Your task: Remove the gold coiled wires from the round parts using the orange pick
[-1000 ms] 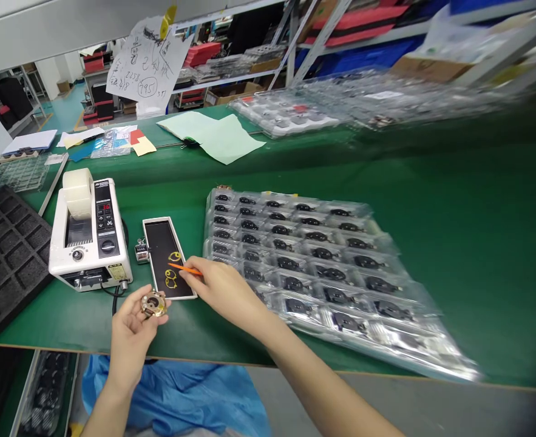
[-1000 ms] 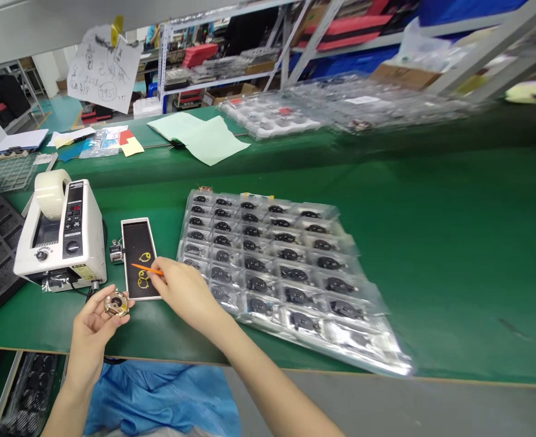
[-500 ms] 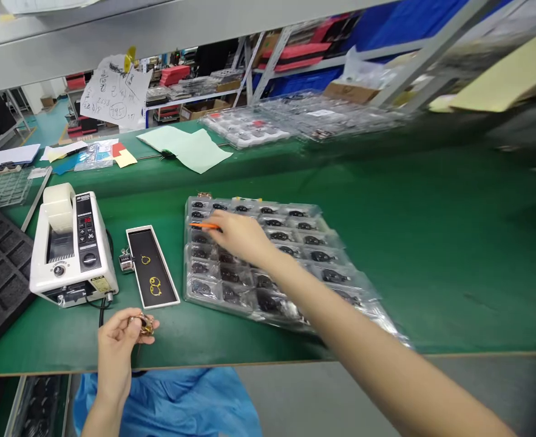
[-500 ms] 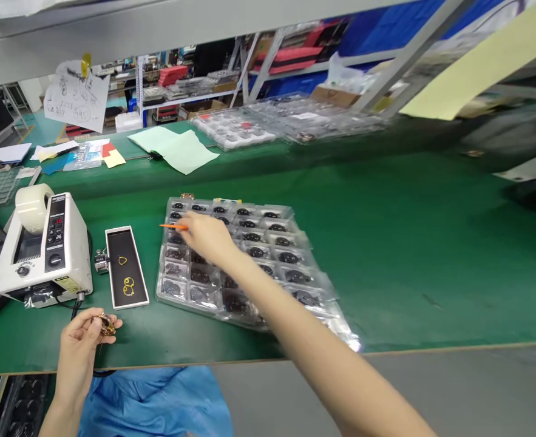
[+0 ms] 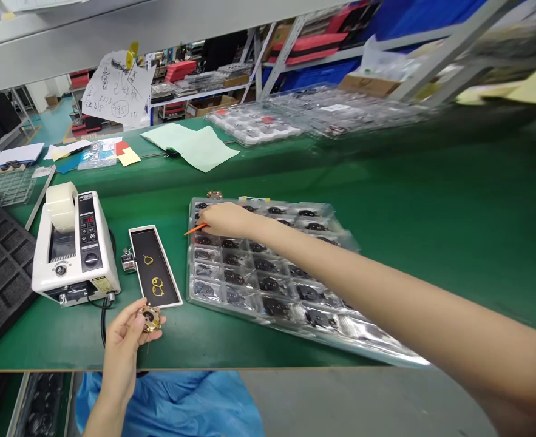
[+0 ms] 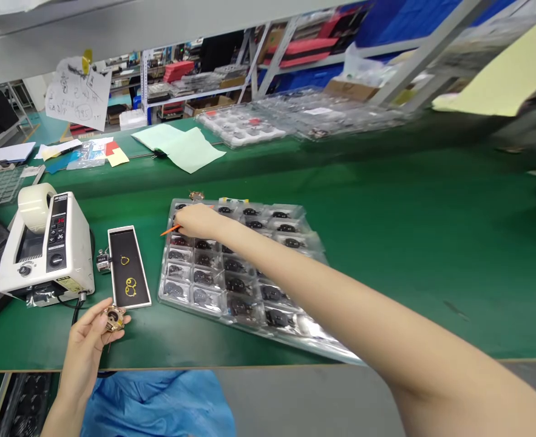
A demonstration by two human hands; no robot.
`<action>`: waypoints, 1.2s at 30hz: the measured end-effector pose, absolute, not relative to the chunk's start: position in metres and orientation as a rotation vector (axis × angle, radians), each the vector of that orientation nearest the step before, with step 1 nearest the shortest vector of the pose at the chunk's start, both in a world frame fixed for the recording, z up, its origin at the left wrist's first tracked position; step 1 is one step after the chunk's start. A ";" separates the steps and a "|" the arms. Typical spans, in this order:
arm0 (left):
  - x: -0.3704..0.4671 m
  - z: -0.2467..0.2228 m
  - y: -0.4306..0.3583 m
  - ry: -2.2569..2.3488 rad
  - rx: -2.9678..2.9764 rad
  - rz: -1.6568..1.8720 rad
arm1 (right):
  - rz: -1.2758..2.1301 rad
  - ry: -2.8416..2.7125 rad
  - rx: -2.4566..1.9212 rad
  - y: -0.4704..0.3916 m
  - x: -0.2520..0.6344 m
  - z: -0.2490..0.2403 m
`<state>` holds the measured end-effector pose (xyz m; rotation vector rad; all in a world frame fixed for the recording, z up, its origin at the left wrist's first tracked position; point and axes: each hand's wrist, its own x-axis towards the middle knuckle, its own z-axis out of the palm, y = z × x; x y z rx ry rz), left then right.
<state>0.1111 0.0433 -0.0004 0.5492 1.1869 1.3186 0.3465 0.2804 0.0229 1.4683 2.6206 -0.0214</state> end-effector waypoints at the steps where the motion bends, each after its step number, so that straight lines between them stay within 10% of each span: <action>1: 0.111 -0.001 0.044 1.167 0.532 1.315 | -0.018 2.627 1.475 0.279 0.346 0.024; 9: 0.106 0.002 0.044 1.080 0.572 1.305 | -0.108 2.804 1.804 0.231 0.342 0.031; 14: 0.108 0.004 0.046 1.051 0.632 1.338 | -1.248 3.339 1.690 0.150 0.303 0.038; 20: 0.112 0.010 0.047 1.084 0.679 1.344 | -1.851 3.161 1.642 0.110 0.266 0.036; 36: 0.111 0.005 0.042 1.139 0.708 1.410 | -1.994 3.095 1.623 0.108 0.257 0.030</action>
